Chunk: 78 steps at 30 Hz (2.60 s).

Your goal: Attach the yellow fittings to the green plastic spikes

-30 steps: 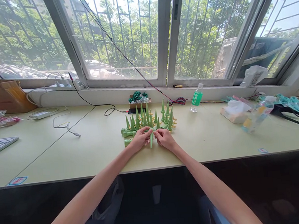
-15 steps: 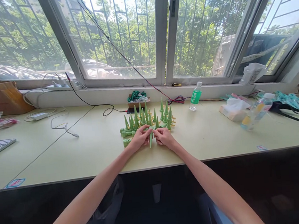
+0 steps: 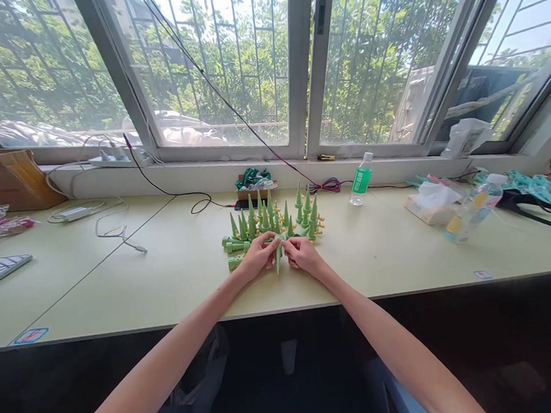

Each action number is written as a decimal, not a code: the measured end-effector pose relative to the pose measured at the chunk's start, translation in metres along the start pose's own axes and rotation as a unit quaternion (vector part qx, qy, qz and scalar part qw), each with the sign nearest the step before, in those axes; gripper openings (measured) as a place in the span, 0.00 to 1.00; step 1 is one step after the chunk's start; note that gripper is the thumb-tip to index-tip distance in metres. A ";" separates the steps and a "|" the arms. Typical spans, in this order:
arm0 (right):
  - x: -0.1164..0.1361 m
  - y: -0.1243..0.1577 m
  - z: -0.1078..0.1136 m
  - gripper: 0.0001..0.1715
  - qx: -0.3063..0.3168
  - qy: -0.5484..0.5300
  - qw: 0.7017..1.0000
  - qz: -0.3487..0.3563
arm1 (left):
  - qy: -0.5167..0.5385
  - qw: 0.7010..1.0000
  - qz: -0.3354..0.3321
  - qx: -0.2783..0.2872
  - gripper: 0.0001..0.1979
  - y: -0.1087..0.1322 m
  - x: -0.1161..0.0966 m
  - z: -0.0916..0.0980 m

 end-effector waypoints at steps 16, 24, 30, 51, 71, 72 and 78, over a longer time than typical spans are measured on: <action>-0.004 -0.002 0.004 0.27 -0.026 0.080 0.996 0.038 | 0.040 0.997 0.057 -0.022 0.24 -0.004 0.011 0.004; 0.005 0.002 0.003 0.29 -0.045 0.164 0.982 0.087 | 0.048 0.996 0.071 0.014 0.23 0.000 0.000 -0.003; 0.011 0.004 0.002 0.31 -0.041 0.186 0.976 0.101 | 0.042 0.996 0.075 0.013 0.23 0.000 0.000 -0.003; 0.023 0.008 0.000 0.29 -0.068 0.245 0.957 0.142 | 0.029 0.997 0.060 0.033 0.30 -0.003 0.007 -0.001; 0.018 0.008 0.001 0.29 -0.045 0.269 0.951 0.143 | 0.023 0.998 0.046 0.048 0.31 0.000 0.005 -0.001; 0.018 0.008 0.001 0.29 -0.045 0.269 0.951 0.146 | 0.023 0.997 0.048 0.048 0.31 0.000 0.005 -0.001; 0.019 0.008 0.000 0.28 -0.043 0.273 0.948 0.157 | 0.015 0.998 0.041 0.046 0.31 0.000 0.006 0.000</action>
Point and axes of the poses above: each hand's wrist, its own y-axis away from the middle knuckle, its own z-axis out of the back of the hand, x = y × z, the point moved 5 cm from there along -y, towards the middle knuckle, and after that the axes turned 2 degrees about -x, right-handed, at the moved point
